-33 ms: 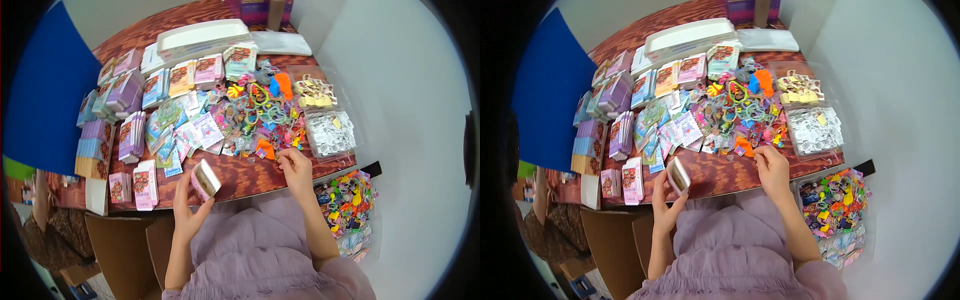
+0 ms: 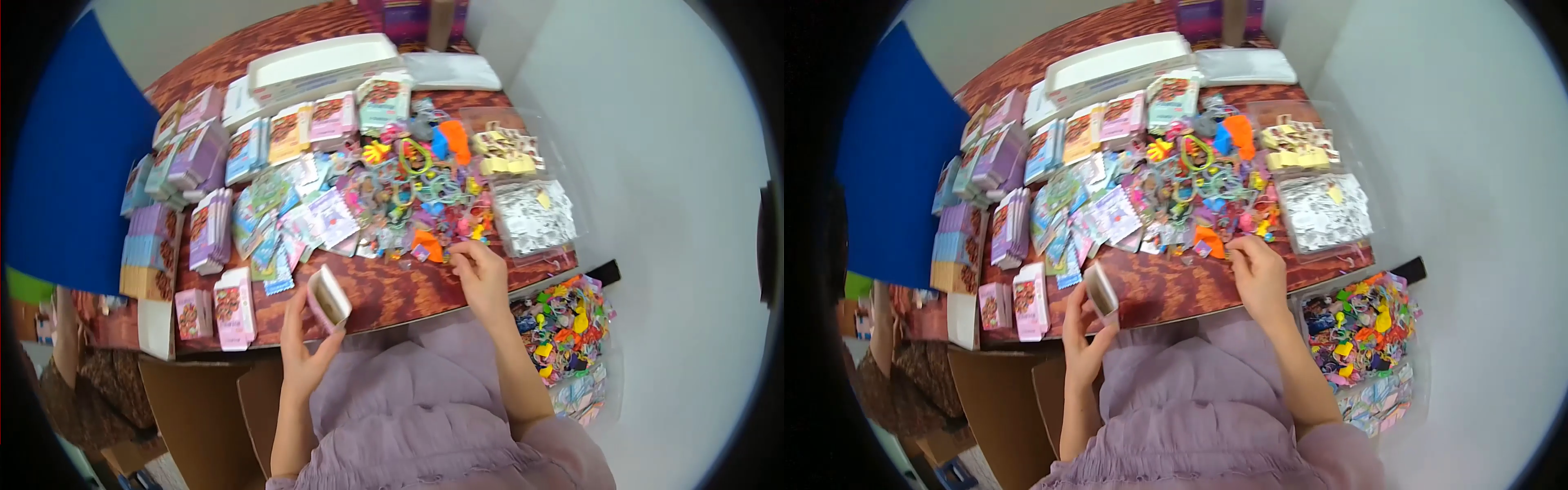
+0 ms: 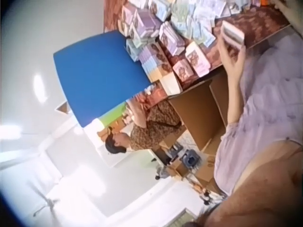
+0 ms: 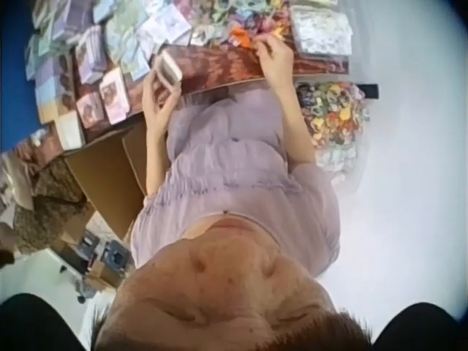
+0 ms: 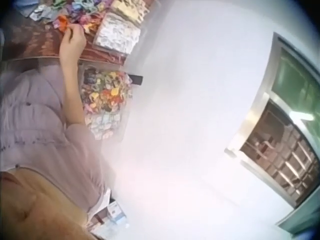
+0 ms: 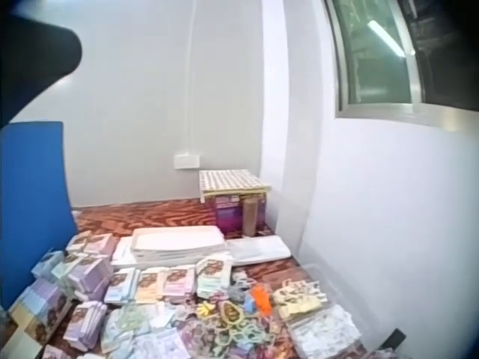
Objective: Assembling small toy sets by placing various components and stickers into pink individual boxes.
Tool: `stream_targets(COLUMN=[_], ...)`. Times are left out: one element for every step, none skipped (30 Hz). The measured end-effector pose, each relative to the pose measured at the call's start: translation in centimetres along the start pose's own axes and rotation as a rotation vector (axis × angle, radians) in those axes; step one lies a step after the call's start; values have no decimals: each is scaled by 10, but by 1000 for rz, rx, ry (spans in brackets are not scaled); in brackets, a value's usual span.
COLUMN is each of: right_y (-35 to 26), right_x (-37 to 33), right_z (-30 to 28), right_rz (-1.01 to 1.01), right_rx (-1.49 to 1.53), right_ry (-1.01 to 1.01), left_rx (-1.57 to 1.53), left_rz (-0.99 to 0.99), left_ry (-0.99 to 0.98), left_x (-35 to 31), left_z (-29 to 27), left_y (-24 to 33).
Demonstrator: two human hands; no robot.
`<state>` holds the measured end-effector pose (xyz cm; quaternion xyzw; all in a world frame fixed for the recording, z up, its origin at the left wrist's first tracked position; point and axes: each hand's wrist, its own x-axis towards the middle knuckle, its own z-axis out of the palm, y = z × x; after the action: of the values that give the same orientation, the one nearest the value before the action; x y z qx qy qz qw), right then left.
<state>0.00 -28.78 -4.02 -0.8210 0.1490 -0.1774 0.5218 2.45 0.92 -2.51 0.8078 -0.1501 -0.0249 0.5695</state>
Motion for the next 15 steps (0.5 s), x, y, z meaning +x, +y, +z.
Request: stream_targets(right_y=[5,4,2,0,-6,-6,-7,-10,-12,-5,-4,6,18,16,39], right_x=[3,2,4,3,1,-1,-1,0,2,9,14,24,36,49,63], right_z=[-1,-1,3,9,5,4,3,-4,-15,-25,-39,-55,-75,-88,-106], right_rz=[-31,-69,-109,-109,-112,-113,-115,-35,43,31,145,184,101,86,-38], right_rx=[-28,-61,-92,-26,-36,-22,-6,45,97,25,65,61,-163,-226,-403], right_ry=[9,-19,-50,-80,-145,-152,-162,-125,-92,-23,29,113,194,305,401], left_rx=[-304,-322,-333,-305,-274,-377,-379,-318,-256,-246,-243,-262,-280,-280,-345], left_rz=[-202,-127,-115,-122,-129,-182,-180,-168,-158,-167,-169,-164,-159,-158,-150], left_ry=[-22,-20,-46,-73,-98,-96,-99,-162,-221,-249,-241,-245,-246,-247,-249], left_x=[-5,-4,-5,-9,-8,-8,-5,-3,-1,0,2,6,8,9,9], left_z=[1,2,2,0,1,5,8,10,12,12,13,15,16,16,16], left_y=[-3,-2,-5,-9,-11,-9,-9,-10,-10,-9,-4,2,7,4,-1])
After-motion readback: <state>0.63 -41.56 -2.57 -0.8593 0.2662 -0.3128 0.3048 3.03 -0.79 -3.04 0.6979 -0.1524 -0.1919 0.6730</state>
